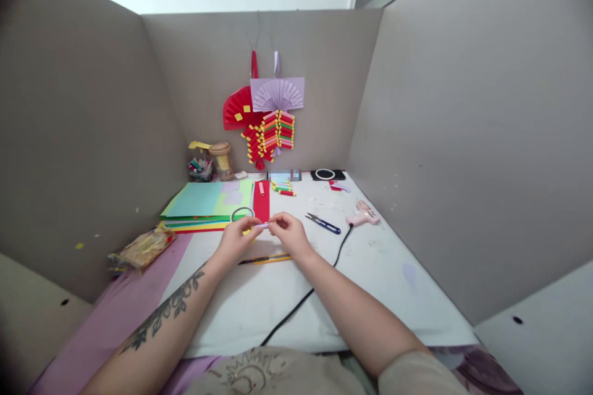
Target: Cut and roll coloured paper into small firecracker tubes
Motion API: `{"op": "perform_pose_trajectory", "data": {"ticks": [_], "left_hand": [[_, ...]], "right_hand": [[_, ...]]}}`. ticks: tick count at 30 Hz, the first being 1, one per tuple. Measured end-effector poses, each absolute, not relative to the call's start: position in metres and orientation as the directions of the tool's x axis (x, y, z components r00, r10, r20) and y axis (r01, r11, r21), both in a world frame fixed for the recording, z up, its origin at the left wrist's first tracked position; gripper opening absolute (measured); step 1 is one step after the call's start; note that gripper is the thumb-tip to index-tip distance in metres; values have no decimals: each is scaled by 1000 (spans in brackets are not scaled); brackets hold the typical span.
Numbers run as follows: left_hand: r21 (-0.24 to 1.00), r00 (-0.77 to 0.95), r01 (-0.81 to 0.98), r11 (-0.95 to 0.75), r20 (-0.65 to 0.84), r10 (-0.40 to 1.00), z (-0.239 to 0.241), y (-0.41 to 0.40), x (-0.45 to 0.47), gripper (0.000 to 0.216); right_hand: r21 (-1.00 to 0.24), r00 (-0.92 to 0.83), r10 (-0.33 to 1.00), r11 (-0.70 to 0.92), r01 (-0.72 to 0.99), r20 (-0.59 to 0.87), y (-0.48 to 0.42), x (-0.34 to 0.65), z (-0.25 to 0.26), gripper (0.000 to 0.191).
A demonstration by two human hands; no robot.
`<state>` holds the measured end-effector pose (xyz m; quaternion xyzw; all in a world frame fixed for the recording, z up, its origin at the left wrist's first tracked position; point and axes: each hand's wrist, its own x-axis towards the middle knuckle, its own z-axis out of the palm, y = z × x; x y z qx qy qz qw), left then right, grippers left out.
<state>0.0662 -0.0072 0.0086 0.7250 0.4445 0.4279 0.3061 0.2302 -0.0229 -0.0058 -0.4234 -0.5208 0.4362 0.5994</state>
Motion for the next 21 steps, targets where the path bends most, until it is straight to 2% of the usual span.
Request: {"op": "perform_pose_trajectory", "data": {"ticks": [3, 5, 7, 9, 15, 21], "left_hand": [[985, 203, 97, -142, 120, 972, 10, -5, 65, 30], [998, 228, -52, -19, 30, 973, 12, -6, 66, 33], [992, 244, -127, 10, 22, 970, 12, -8, 69, 33], [991, 241, -136, -16, 49, 969, 12, -9, 71, 31], [991, 189, -18, -134, 135, 973, 11, -9, 71, 22], [991, 180, 9, -135, 131, 975, 9, -7, 72, 20]], "right_hand": [[-955, 97, 958, 280, -97, 271, -23, 233, -4, 15], [-952, 105, 954, 291, -92, 282, -23, 233, -5, 15], [-951, 106, 953, 295, -94, 285, -23, 233, -6, 15], [-950, 101, 955, 290, -114, 279, -23, 233, -7, 14], [-945, 68, 972, 236, -228, 226, -22, 232, -11, 14], [-935, 55, 978, 208, -287, 201, -19, 230, -17, 12]]}}
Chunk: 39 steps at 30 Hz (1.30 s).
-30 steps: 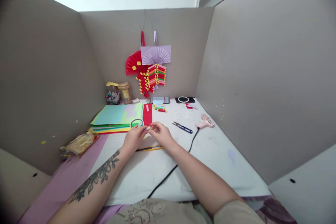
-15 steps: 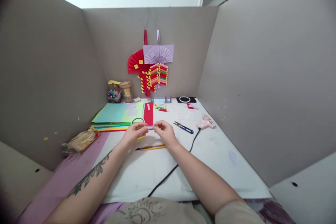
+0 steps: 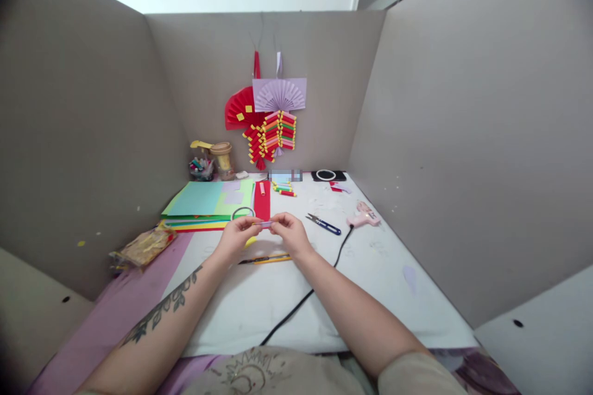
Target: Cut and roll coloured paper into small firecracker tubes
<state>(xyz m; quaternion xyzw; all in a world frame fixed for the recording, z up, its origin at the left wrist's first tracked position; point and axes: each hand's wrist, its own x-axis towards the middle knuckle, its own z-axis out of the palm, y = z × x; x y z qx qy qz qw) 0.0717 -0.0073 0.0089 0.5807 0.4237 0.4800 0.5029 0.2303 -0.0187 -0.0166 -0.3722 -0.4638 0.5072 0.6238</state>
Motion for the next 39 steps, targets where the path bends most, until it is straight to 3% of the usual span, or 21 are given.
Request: {"op": "perform_pose_trajectory", "data": {"ticks": [9, 16, 25, 31, 39], "left_hand": [[993, 152, 22, -113, 108, 982, -4, -4, 76, 20], [977, 140, 87, -195, 182, 973, -10, -1, 78, 23], [994, 162, -36, -102, 107, 981, -14, 3, 76, 22], [993, 195, -100, -63, 81, 977, -16, 2, 79, 24], [997, 192, -61, -55, 66, 979, -17, 1, 81, 25]], "right_hand": [[-952, 110, 982, 175, -250, 152, -19, 228, -15, 6], [-952, 158, 984, 129, -278, 87, -19, 225, -13, 8], [-940, 123, 990, 100, -327, 62, -21, 224, -14, 22], [-945, 126, 989, 115, -305, 79, -21, 223, -15, 15], [-959, 127, 990, 92, -269, 60, -18, 224, -22, 26]]}}
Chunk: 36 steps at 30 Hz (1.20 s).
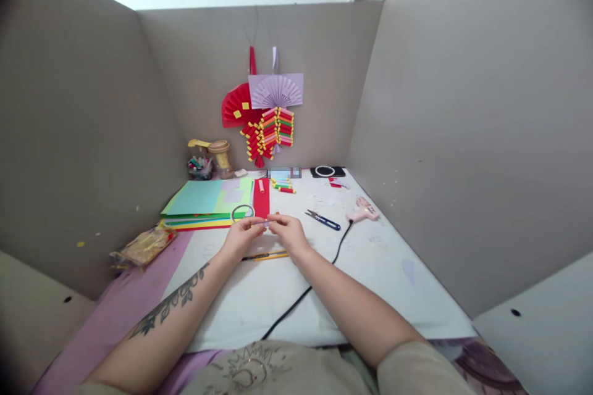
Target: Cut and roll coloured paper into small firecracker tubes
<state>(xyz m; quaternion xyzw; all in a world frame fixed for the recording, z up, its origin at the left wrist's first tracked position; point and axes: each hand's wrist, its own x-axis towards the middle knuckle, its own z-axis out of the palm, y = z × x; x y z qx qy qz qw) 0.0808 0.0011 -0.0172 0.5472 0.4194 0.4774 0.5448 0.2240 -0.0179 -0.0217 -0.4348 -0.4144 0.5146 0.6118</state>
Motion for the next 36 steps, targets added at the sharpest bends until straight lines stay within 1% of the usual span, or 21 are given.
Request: {"op": "perform_pose_trajectory", "data": {"ticks": [3, 7, 11, 14, 18, 21, 24, 27, 32, 36], "left_hand": [[997, 157, -65, -47, 57, 986, -14, 2, 79, 26], [991, 194, -135, -13, 39, 980, -9, 1, 77, 28], [982, 232, -185, 26, 18, 972, -7, 1, 76, 28], [984, 231, -179, 22, 20, 973, -6, -1, 76, 29], [988, 223, -155, -1, 36, 974, -6, -2, 77, 29], [991, 202, -130, -19, 45, 978, -5, -2, 77, 26], [995, 170, -82, -54, 68, 983, -7, 0, 76, 24], [993, 165, 4, -116, 114, 980, -8, 1, 76, 22], [982, 168, 70, -175, 161, 973, -9, -1, 78, 18], [975, 169, 82, -205, 189, 967, -9, -3, 80, 15]], "right_hand": [[-913, 116, 993, 74, -400, 30, -18, 224, -20, 32], [-825, 42, 999, 4, -565, -24, -17, 226, -16, 21], [-758, -47, 997, -83, -648, -68, -15, 230, -18, 15], [-743, -78, 994, -108, -660, -75, -13, 232, -22, 14], [-739, -101, 991, -133, -660, -88, -10, 233, -25, 15], [-747, -86, 992, -123, -654, -89, -12, 232, -21, 16], [-794, -64, 997, -72, -604, -41, -17, 228, -15, 20], [-868, -29, 999, 14, -496, 33, -21, 223, -12, 25], [-931, 77, 990, 139, -338, 120, -21, 219, -15, 14], [-941, 127, 982, 174, -289, 142, -19, 219, -18, 9]]}}
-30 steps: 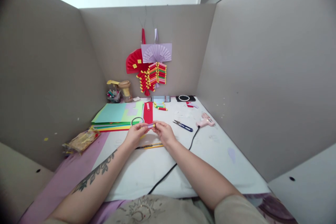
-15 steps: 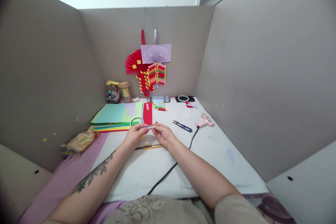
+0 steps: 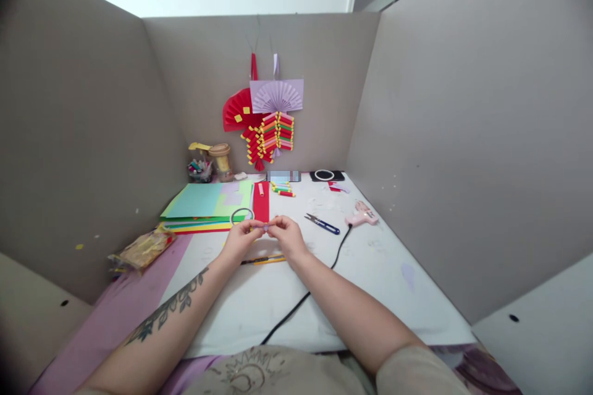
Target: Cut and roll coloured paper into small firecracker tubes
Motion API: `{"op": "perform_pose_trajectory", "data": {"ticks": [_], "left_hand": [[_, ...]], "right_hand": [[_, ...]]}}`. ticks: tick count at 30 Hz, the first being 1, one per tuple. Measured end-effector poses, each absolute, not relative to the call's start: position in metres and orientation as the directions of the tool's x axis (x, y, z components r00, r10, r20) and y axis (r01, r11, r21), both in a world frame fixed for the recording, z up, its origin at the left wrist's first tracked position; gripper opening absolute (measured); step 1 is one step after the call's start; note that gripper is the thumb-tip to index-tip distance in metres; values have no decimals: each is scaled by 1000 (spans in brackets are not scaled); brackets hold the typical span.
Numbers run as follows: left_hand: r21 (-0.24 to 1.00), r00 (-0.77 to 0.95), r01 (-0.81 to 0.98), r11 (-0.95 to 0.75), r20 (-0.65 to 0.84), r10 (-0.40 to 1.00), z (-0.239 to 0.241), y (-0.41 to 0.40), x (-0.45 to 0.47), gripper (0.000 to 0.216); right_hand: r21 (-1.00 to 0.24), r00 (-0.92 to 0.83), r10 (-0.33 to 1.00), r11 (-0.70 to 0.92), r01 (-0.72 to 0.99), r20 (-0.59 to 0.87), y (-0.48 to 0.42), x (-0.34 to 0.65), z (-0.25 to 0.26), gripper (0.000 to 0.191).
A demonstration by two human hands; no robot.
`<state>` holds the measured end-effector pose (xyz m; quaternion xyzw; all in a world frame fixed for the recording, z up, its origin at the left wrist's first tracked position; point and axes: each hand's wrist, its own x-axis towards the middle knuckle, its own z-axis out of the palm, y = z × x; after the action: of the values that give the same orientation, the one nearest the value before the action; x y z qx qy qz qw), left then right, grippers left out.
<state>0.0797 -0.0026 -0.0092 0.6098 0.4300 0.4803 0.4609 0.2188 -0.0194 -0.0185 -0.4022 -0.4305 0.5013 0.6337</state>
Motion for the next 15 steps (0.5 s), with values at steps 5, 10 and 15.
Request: {"op": "perform_pose_trajectory", "data": {"ticks": [5, 10, 15], "left_hand": [[979, 162, 76, -191, 177, 971, -12, -3, 81, 15], [984, 167, 39, -173, 164, 972, -15, 0, 80, 17], [989, 164, 3, -145, 143, 976, -16, 2, 80, 18]], "right_hand": [[-937, 116, 983, 172, -306, 142, -19, 219, -22, 7], [-939, 94, 986, 163, -304, 140, -19, 219, -22, 7], [-942, 137, 984, 151, -301, 114, -19, 218, -20, 7]]}}
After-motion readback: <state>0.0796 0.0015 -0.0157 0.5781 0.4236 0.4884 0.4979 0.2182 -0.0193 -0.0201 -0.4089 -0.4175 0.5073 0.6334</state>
